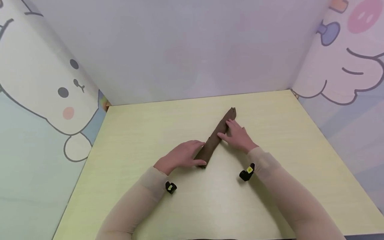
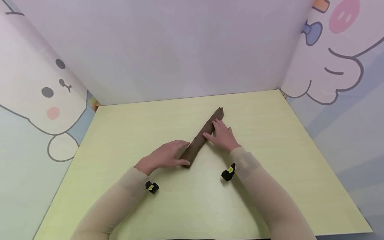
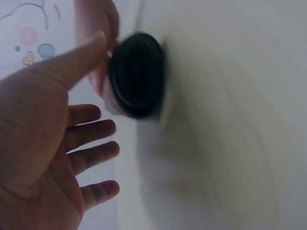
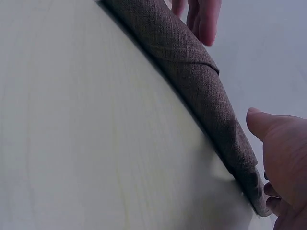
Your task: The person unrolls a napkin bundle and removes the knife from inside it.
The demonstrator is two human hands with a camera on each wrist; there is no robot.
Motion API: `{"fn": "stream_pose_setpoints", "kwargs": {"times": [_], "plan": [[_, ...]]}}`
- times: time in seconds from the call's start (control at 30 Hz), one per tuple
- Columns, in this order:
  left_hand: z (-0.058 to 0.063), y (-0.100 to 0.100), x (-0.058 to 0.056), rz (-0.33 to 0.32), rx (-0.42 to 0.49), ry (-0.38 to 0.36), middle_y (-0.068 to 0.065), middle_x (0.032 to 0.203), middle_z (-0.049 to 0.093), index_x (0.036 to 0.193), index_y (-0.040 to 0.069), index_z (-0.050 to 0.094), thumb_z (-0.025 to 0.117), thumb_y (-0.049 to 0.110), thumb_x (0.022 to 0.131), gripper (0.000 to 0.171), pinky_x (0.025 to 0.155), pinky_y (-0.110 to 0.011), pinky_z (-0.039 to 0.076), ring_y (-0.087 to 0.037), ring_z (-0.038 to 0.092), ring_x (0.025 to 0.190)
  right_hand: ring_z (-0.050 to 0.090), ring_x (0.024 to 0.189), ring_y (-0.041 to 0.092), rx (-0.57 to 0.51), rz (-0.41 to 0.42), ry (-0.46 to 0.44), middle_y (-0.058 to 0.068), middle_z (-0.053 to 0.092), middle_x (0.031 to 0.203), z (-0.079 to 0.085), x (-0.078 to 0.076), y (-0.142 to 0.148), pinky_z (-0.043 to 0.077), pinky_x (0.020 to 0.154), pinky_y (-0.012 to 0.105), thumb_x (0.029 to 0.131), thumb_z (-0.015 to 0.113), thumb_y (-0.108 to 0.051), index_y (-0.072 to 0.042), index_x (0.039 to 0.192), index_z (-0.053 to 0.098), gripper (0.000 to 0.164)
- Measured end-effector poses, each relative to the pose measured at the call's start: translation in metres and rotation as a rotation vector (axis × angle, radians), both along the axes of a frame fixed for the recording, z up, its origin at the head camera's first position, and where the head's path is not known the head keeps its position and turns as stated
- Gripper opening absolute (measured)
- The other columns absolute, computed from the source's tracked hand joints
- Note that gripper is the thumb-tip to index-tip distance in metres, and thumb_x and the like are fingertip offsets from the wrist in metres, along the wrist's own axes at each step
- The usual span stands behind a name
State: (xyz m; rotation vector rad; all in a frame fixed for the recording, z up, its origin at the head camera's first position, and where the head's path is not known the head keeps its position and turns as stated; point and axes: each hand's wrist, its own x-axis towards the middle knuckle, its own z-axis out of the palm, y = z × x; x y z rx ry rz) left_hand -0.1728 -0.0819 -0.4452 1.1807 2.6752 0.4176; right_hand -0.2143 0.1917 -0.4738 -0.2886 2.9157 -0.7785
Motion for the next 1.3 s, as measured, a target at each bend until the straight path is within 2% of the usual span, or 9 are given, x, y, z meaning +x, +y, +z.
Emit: {"fn": "stream_pose_setpoints", "kwargs": {"times": [0.13, 0.37, 0.6, 1.3], "plan": [[-0.007, -0.006, -0.012, -0.037, -0.024, -0.016, -0.007, 0.149, 0.040, 0.148, 0.006, 0.037, 0.065, 0.068, 0.077, 0.098, 0.111, -0.035, 0.029, -0.023, 0.034, 0.139, 0.012, 0.145, 0.032, -0.012, 0.019, -0.016, 0.017, 0.019, 0.158, 0.003, 0.011, -0.002, 0.008, 0.107, 0.067, 0.092, 0.051, -0.060, -0.002, 0.152, 0.023, 0.088], [-0.018, -0.009, -0.021, -0.113, -0.019, -0.021, -0.007, 0.152, 0.037, 0.149, 0.008, 0.035, 0.071, 0.070, 0.070, 0.107, 0.111, -0.041, 0.027, -0.027, 0.027, 0.142, 0.014, 0.145, 0.032, 0.021, 0.035, 0.015, 0.016, 0.022, 0.157, 0.000, 0.020, -0.007, 0.011, 0.106, 0.068, 0.092, 0.053, -0.058, -0.003, 0.152, 0.025, 0.086], [-0.021, -0.009, -0.019, -0.111, -0.043, 0.036, -0.001, 0.153, 0.034, 0.150, 0.013, 0.035, 0.065, 0.075, 0.070, 0.106, 0.110, -0.055, 0.022, -0.021, 0.017, 0.145, 0.017, 0.144, 0.034, 0.041, 0.032, 0.066, 0.017, 0.027, 0.155, -0.001, 0.022, -0.008, 0.013, 0.104, 0.070, 0.090, 0.058, -0.056, -0.001, 0.150, 0.029, 0.087], [-0.022, -0.010, -0.008, -0.095, -0.068, 0.086, 0.000, 0.153, 0.035, 0.150, 0.013, 0.035, 0.061, 0.074, 0.075, 0.101, 0.110, -0.058, 0.020, -0.019, 0.016, 0.146, 0.014, 0.145, 0.031, 0.014, 0.077, 0.034, 0.016, 0.025, 0.156, -0.004, 0.014, -0.011, 0.010, 0.107, 0.067, 0.089, 0.057, -0.059, -0.004, 0.151, 0.027, 0.088]]}}
